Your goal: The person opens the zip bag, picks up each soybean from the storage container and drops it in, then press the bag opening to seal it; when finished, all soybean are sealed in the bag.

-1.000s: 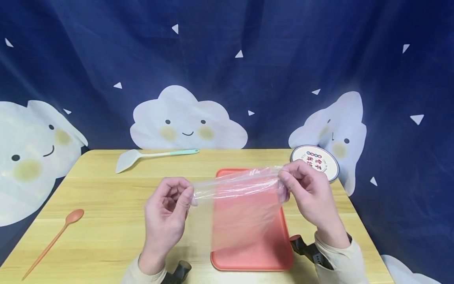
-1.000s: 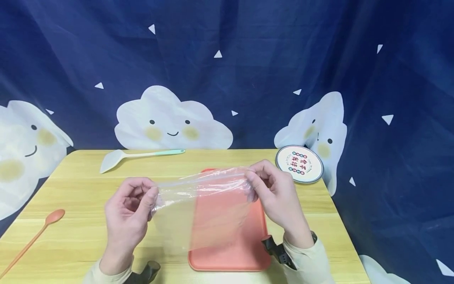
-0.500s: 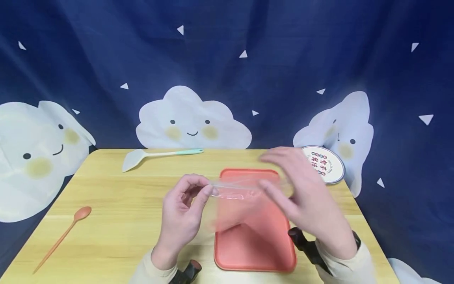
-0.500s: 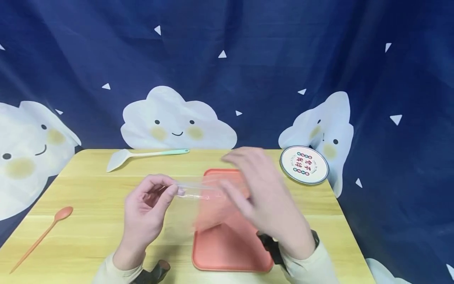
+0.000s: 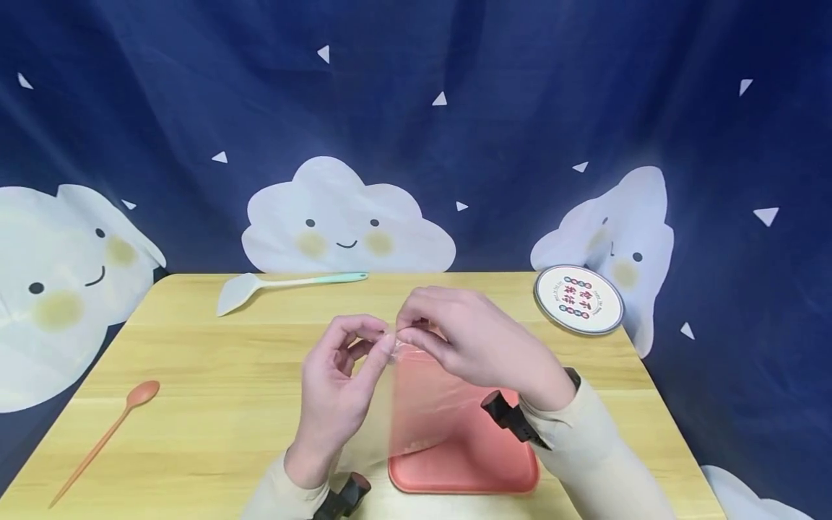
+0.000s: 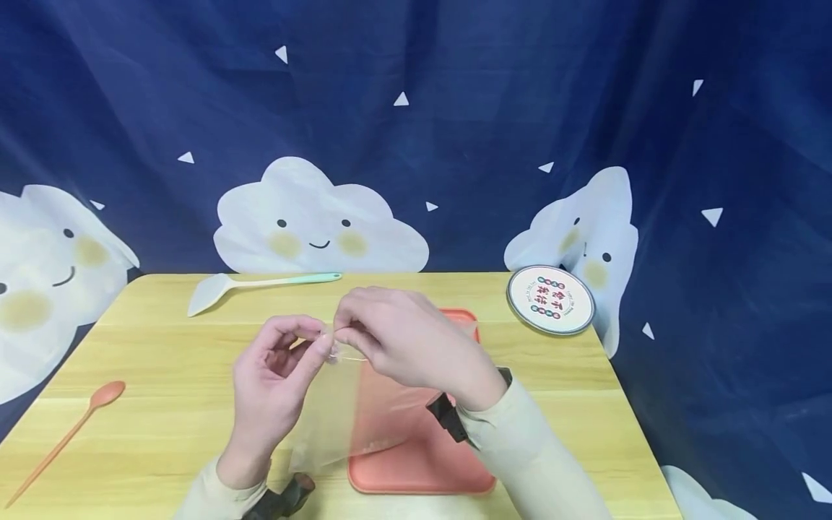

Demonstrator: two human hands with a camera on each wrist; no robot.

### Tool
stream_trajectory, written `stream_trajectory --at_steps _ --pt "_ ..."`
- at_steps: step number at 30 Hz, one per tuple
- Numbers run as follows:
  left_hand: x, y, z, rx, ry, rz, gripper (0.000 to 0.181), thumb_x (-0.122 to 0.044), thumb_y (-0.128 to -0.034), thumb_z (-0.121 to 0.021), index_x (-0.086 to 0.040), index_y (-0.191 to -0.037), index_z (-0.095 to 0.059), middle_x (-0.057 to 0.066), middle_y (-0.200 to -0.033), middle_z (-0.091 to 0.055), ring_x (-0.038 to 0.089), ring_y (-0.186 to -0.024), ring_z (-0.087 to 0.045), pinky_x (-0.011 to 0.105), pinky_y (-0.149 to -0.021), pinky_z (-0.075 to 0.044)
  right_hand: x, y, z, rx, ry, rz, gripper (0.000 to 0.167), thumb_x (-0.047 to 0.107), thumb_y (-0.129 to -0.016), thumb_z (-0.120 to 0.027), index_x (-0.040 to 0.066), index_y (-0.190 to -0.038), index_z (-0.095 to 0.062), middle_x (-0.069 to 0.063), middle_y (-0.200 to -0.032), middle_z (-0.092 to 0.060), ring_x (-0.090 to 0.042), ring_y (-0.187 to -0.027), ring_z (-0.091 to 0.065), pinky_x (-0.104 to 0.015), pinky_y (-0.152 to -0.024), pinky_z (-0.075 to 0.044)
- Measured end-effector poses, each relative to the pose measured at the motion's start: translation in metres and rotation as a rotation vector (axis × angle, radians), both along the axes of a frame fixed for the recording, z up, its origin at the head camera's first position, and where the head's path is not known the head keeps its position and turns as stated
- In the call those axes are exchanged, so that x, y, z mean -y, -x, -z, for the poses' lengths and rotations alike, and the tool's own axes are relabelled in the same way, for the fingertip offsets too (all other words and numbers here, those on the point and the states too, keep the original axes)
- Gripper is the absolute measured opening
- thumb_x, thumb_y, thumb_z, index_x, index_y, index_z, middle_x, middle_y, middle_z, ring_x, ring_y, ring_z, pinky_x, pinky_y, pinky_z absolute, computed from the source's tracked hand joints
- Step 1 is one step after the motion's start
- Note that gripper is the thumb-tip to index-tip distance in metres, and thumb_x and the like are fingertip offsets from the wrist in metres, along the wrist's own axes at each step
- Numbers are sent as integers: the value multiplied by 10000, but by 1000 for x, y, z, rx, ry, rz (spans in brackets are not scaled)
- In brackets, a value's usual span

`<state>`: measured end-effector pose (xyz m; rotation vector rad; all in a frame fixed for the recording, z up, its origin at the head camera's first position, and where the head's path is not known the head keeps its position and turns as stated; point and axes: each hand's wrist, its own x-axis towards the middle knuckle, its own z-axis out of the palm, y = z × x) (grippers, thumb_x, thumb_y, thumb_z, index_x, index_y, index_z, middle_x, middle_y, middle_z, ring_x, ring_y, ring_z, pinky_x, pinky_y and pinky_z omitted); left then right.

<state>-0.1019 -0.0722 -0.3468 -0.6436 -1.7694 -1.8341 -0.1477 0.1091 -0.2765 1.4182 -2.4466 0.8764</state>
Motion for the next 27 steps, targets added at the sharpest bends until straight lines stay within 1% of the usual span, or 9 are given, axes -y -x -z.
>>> stream_trajectory --at_steps 4,5,9,12,17,20,22,25,27 --pt "3 3 1 55 59 7 31 87 -928 -602 64 -945 -616 135 -853 -638 192 -745 -649 327 -724 -586 2 3 2 -25 -23 5 71 124 -953 -666 170 -912 -630 140 -843 -564 -26 -676 -469 -192 -580 -430" --pt "3 4 2 52 74 8 37 84 -932 -597 56 -931 -620 120 -848 -642 187 -744 -645 322 -716 -587 2 4 3 -33 -24 4 73 124 -952 -666 170 -910 -628 141 -841 -562 -25 -672 -465 -189 -575 -426" --pt "5 8 4 7 101 14 49 83 -932 -596 47 -933 -629 105 -849 -637 189 -728 -639 306 -712 -584 2 6 5 -56 -27 -5 71 132 -956 -661 168 -906 -626 140 -820 -544 -21 -657 -455 -186 -559 -416" --pt "6 10 5 -17 105 36 72 101 -927 -588 40 -927 -625 109 -849 -631 189 -726 -637 297 -720 -580 2 6 6 -64 -35 -5 71 136 -958 -655 169 -904 -621 138 -815 -537 -20 -655 -454 -188 -554 -412" --pt "7 12 8 -59 77 70 109 142 -917 -562 45 -923 -611 125 -831 -613 186 -738 -606 271 -757 -558 3 6 6 -79 -49 -9 68 147 -961 -649 170 -907 -615 132 -825 -546 -21 -668 -462 -189 -564 -414" --pt "7 13 10 -73 74 81 82 127 -929 -549 58 -931 -595 134 -849 -603 179 -770 -590 270 -761 -561 5 5 6 -106 -50 -15 72 141 -955 -657 166 -903 -615 126 -815 -541 -20 -673 -463 -183 -571 -413" --pt "7 13 10 -67 89 96 74 117 -939 -530 62 -928 -578 131 -863 -601 176 -780 -593 280 -732 -575 5 5 6 -123 -51 -17 76 133 -948 -667 165 -900 -618 124 -811 -540 -18 -679 -465 -179 -573 -413" --pt "6 14 10 -77 132 105 99 133 -936 -500 54 -918 -556 116 -870 -598 182 -736 -614 298 -657 -593 4 4 5 -137 -58 -10 82 125 -941 -675 165 -898 -618 122 -811 -541 -17 -680 -464 -174 -571 -411" --pt "5 16 10 -113 151 106 124 144 -932 -488 45 -917 -561 111 -864 -599 201 -693 -622 297 -598 -591 4 4 5 -134 -62 -6 83 127 -943 -672 169 -894 -620 124 -811 -543 -15 -677 -464 -174 -568 -410"
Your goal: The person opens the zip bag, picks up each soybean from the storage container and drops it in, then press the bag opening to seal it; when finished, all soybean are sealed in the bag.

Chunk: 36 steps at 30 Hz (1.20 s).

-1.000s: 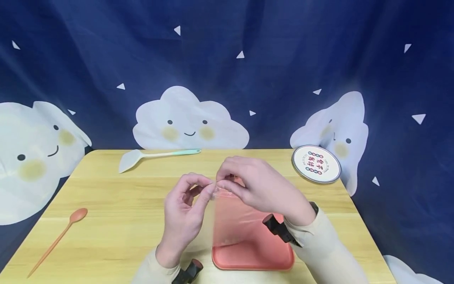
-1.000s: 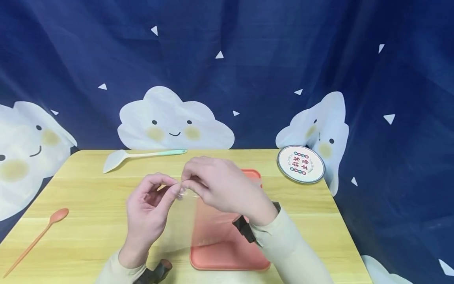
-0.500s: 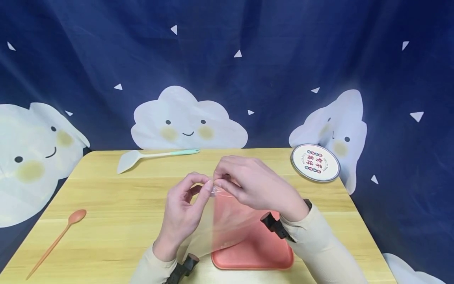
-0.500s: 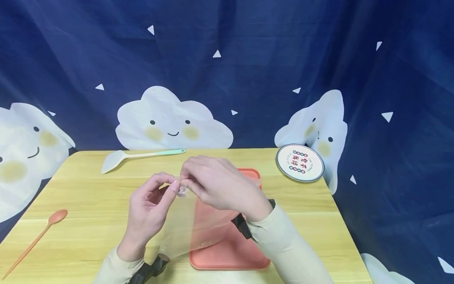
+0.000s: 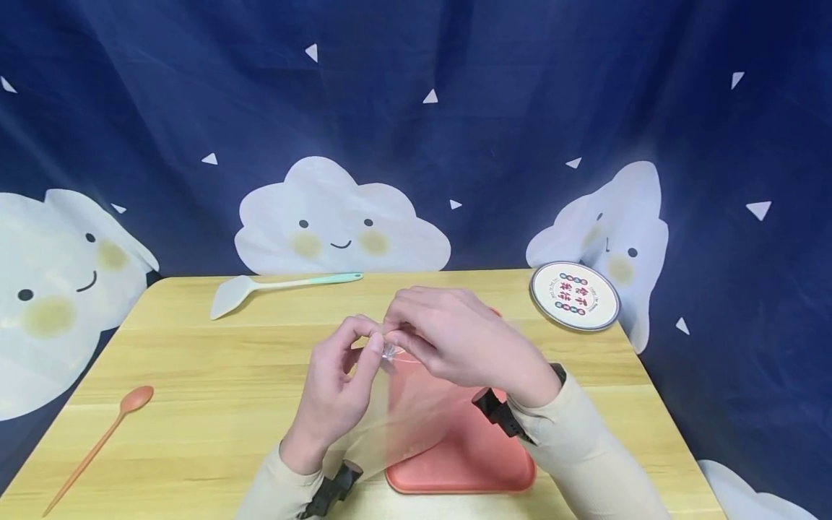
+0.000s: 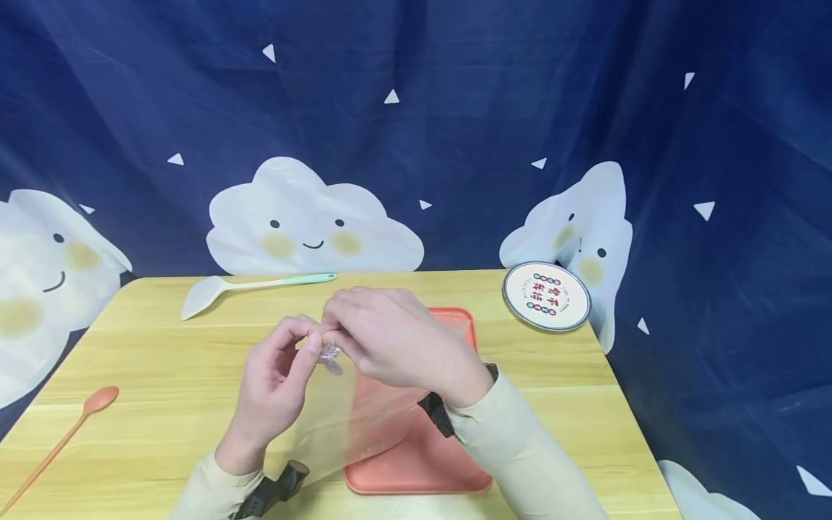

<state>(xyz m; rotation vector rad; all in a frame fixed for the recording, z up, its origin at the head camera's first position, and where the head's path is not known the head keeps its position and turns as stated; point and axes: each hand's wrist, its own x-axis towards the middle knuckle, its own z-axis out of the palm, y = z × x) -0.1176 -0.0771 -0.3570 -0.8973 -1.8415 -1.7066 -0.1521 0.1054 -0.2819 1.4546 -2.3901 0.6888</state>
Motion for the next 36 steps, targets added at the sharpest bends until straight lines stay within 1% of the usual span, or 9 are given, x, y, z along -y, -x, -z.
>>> stream_trajectory --at_steps 5,9,17,20,23,28,32,34,36 --pt "-1 4 1 -138 23 -56 103 37 -975 -523 9 -920 -605 78 -817 -599 184 -641 -598 239 -540 -559 -3 0 1 35 -6 4 77 170 -958 -663 179 -889 -630 132 -807 -543 -26 -661 -472 -183 -560 -405" --pt "-1 4 3 -178 15 -97 119 -13 -984 -552 2 -891 -625 65 -772 -603 162 -585 -563 206 -514 -518 -7 0 3 64 -10 3 76 183 -953 -670 183 -885 -635 135 -799 -541 -47 -654 -490 -189 -552 -404" --pt "4 0 4 -139 -21 -163 158 165 -880 -564 24 -880 -636 104 -779 -613 152 -588 -580 215 -556 -543 -13 3 8 42 -15 17 73 190 -950 -673 186 -888 -635 133 -817 -560 -35 -666 -497 -187 -557 -412" --pt "6 -1 4 -135 -20 -188 162 173 -866 -570 26 -877 -635 110 -781 -619 156 -595 -590 214 -574 -552 -17 4 10 31 -15 28 85 184 -947 -675 182 -872 -635 130 -790 -549 -35 -657 -492 -186 -551 -414" --pt "9 -2 4 -110 20 -205 143 132 -875 -590 0 -879 -644 79 -796 -630 148 -621 -602 217 -597 -562 -22 5 12 37 -9 31 89 169 -939 -679 179 -863 -633 134 -757 -519 -40 -637 -473 -190 -532 -401" --pt "14 -4 4 2 105 -163 121 65 -894 -606 -48 -910 -646 46 -832 -641 145 -708 -620 237 -596 -570 -24 4 16 68 -2 6 100 150 -936 -672 188 -858 -621 143 -763 -513 -47 -653 -482 -201 -547 -406" --pt "17 -2 2 77 119 -118 120 54 -905 -641 -64 -918 -654 48 -847 -649 161 -760 -636 262 -578 -575 -24 2 15 95 -2 -14 109 144 -933 -674 196 -862 -610 145 -775 -511 -26 -654 -452 -202 -547 -402" --pt "17 0 2 69 101 -112 142 77 -897 -651 -65 -900 -662 41 -812 -644 160 -720 -631 259 -585 -575 -25 2 15 112 -5 -20 111 144 -935 -673 197 -864 -607 144 -782 -514 -26 -655 -448 -203 -548 -401" --pt "16 0 2 30 62 -125 173 115 -876 -653 -57 -883 -673 39 -779 -637 153 -679 -623 241 -604 -573 -25 2 14 127 -6 -32 102 149 -939 -669 194 -870 -609 143 -788 -521 -24 -661 -456 -199 -557 -408"
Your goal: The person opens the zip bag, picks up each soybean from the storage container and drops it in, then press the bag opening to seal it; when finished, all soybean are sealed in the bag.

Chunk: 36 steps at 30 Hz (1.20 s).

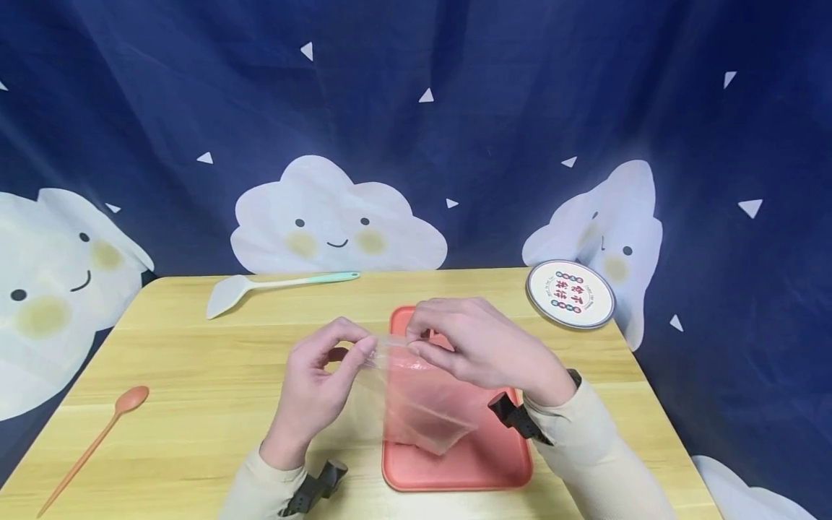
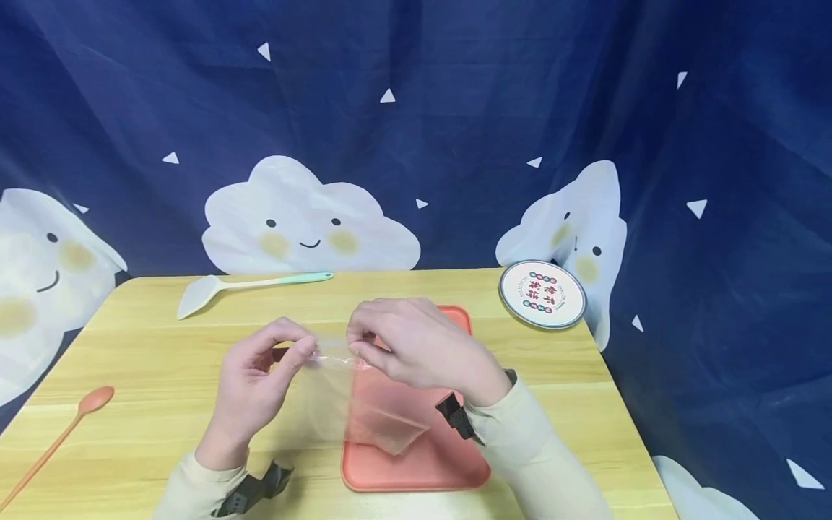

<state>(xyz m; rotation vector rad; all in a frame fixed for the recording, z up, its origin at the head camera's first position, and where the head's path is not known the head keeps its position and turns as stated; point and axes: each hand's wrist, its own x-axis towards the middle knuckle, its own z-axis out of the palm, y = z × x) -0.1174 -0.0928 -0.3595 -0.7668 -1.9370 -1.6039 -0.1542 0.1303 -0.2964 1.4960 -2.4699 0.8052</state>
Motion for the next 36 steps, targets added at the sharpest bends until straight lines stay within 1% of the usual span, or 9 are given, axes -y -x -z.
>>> stream_trajectory --at_steps 3,5,8,11,14,20,25,30,36 --pt "-3 0 2 -89 -70 -22 116 99 -883 -657 -14 -858 -672 67 -736 -624 136 -654 -604 203 -630 -557 0 1 0 23 -4 -11 81 162 -949 -659 188 -884 -617 139 -800 -534 -30 -680 -481 -196 -576 -423" --pt "-4 0 3 -137 -127 -29 66 63 -902 -658 32 -844 -661 99 -730 -617 136 -656 -593 185 -633 -543 -1 1 -1 37 2 -18 67 170 -954 -654 180 -896 -623 139 -813 -544 -27 -717 -515 -193 -621 -454" --pt "-1 -1 3 -183 -203 -28 137 10 -925 -658 93 -819 -632 131 -717 -604 139 -655 -576 172 -628 -521 -4 2 0 48 11 -11 58 167 -954 -655 173 -902 -630 147 -819 -549 -24 -762 -546 -206 -679 -485" --pt "4 -2 4 -210 -236 -42 176 4 -925 -661 119 -799 -619 142 -710 -606 137 -655 -576 164 -624 -512 -11 2 2 58 23 -3 65 161 -949 -660 170 -892 -631 159 -807 -540 -13 -779 -553 -231 -703 -509" --pt "9 -2 5 -222 -265 -40 188 19 -917 -665 142 -786 -609 151 -705 -612 138 -659 -594 165 -620 -512 -16 1 5 63 27 13 60 176 -951 -661 174 -894 -639 165 -804 -542 -8 -785 -560 -243 -703 -521" --pt "17 0 5 -236 -364 -1 192 70 -896 -666 195 -778 -578 163 -692 -614 152 -670 -657 176 -627 -537 -30 2 11 59 52 53 63 191 -965 -646 155 -922 -674 167 -839 -602 -11 -804 -599 -241 -703 -541" --pt "20 1 6 -240 -392 7 193 85 -892 -663 209 -777 -568 162 -686 -618 163 -661 -658 188 -636 -549 -38 2 14 80 57 72 41 169 -955 -660 152 -923 -680 169 -836 -618 -10 -796 -604 -214 -679 -529" --pt "24 1 6 -220 -422 17 178 111 -886 -652 217 -777 -560 155 -695 -623 179 -660 -648 205 -649 -558 -43 0 14 88 48 100 40 129 -937 -682 163 -920 -668 160 -834 -610 -5 -768 -585 -208 -652 -519" --pt "24 1 6 -207 -438 22 151 139 -880 -639 218 -778 -560 168 -693 -618 185 -656 -647 225 -648 -570 -43 -2 16 24 34 175 100 74 -891 -728 150 -877 -663 148 -778 -592 -3 -656 -521 -211 -569 -474"
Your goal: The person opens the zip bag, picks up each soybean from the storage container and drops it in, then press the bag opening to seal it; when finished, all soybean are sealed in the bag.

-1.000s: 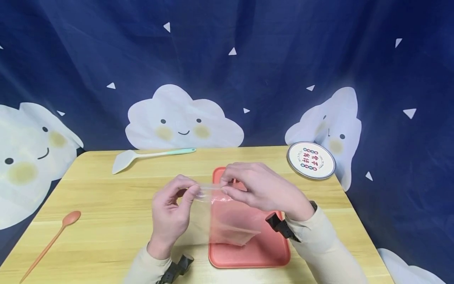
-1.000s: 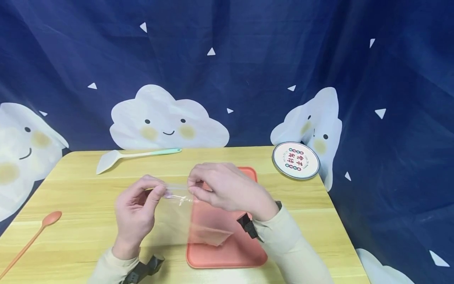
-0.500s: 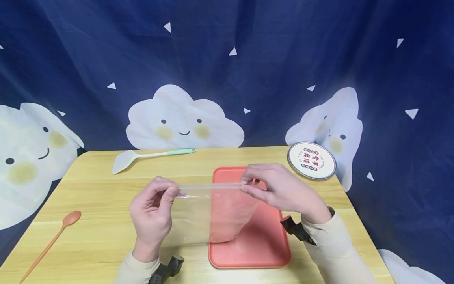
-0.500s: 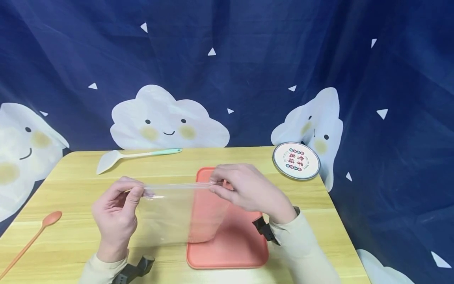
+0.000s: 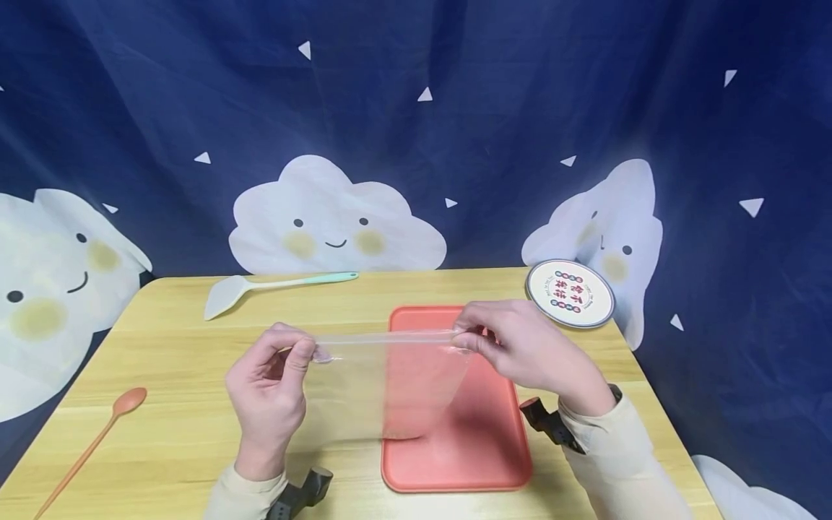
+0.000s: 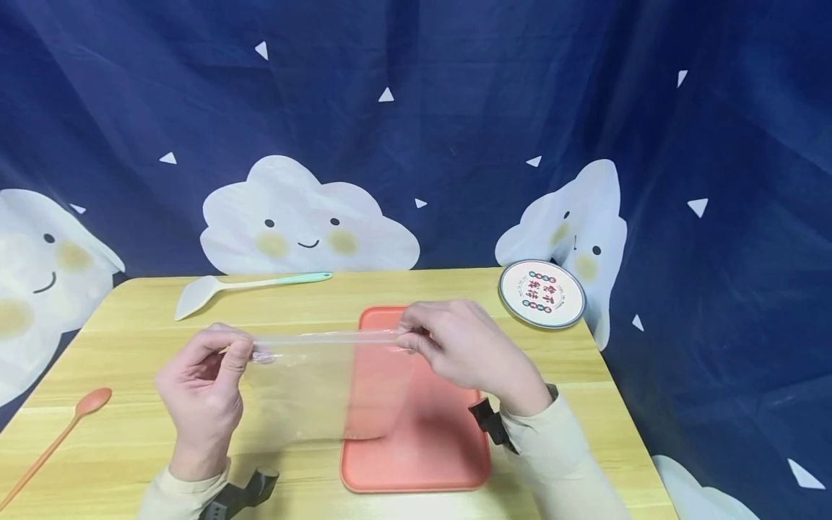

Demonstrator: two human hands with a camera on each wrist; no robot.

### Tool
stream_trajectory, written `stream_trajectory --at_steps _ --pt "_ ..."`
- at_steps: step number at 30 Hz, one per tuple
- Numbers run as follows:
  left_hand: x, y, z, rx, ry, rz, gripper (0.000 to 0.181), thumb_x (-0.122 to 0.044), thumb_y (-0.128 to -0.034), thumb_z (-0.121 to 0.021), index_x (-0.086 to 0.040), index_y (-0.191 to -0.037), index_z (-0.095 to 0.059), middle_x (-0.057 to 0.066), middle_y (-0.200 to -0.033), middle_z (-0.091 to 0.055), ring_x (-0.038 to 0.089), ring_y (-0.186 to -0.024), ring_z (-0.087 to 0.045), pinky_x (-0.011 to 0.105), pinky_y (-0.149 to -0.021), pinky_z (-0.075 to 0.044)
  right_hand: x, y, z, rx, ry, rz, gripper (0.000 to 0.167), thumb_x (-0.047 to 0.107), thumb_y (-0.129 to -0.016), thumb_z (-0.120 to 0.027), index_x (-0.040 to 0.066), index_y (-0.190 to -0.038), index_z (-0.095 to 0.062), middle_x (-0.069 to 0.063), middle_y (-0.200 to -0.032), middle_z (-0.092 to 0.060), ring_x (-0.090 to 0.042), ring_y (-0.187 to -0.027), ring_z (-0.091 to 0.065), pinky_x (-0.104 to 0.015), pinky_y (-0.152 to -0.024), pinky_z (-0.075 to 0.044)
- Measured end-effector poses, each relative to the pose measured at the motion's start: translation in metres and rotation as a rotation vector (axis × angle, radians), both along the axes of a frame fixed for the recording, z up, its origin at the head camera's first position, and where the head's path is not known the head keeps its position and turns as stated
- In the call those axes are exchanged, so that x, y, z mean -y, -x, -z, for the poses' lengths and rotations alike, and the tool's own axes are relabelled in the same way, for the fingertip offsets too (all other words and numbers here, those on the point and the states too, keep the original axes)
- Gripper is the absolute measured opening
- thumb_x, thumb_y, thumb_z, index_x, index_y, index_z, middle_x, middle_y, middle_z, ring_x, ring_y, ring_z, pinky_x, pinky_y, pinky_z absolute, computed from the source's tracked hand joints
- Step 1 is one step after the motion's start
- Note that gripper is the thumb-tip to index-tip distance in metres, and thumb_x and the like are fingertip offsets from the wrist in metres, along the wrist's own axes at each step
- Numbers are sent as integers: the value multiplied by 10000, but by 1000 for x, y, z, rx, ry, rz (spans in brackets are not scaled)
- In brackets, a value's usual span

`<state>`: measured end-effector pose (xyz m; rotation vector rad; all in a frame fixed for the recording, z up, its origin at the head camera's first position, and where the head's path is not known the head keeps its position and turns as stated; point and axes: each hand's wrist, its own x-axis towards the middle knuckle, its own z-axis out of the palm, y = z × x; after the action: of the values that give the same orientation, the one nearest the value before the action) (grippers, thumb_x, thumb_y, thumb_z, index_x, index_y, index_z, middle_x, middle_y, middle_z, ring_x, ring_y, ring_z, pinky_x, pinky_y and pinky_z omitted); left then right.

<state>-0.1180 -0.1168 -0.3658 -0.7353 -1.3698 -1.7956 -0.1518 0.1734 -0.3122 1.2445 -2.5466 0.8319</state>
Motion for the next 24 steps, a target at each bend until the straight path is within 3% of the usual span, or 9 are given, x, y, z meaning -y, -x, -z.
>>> stream_trajectory --at_steps 3,8,12,17,22,24 --pt "-1 1 1 0 4 -8 135 151 -877 -630 212 -778 -562 172 -684 -613 180 -648 -652 214 -631 -565 0 0 2 -5 15 21 150 15 -868 -732 148 -860 -662 146 -763 -594 -1 -628 -505 -207 -541 -462" --pt "1 1 1 11 9 -28 131 152 -882 -621 202 -776 -564 158 -672 -612 173 -634 -656 191 -574 -540 0 1 4 62 93 -13 156 28 -854 -753 151 -861 -657 136 -762 -581 -21 -623 -501 -204 -522 -448" --pt "4 -2 1 72 -14 -27 89 191 -886 -567 209 -799 -560 139 -665 -623 156 -576 -653 196 -520 -534 1 1 5 118 143 -47 141 65 -864 -751 171 -907 -668 150 -808 -603 -30 -700 -558 -223 -611 -488" --pt "17 -9 4 117 -36 51 79 222 -911 -469 221 -858 -527 130 -582 -602 144 -411 -599 225 -347 -466 7 -3 5 263 275 -149 160 17 -917 -679 140 -1018 -687 101 -893 -675 -92 -796 -654 -286 -721 -553" --pt "34 -14 2 134 -78 164 74 218 -934 -442 238 -925 -513 135 -567 -597 127 -337 -521 242 -227 -325 18 -7 2 494 466 -317 196 -68 -938 -603 53 -1083 -654 -48 -861 -701 -205 -729 -698 -361 -639 -584" --pt "42 -16 -3 179 -91 212 98 220 -945 -411 232 -945 -507 142 -570 -594 128 -296 -457 234 -203 -277 26 -7 0 589 521 -342 186 -74 -938 -595 29 -1086 -643 -95 -855 -686 -240 -695 -693 -392 -615 -588"
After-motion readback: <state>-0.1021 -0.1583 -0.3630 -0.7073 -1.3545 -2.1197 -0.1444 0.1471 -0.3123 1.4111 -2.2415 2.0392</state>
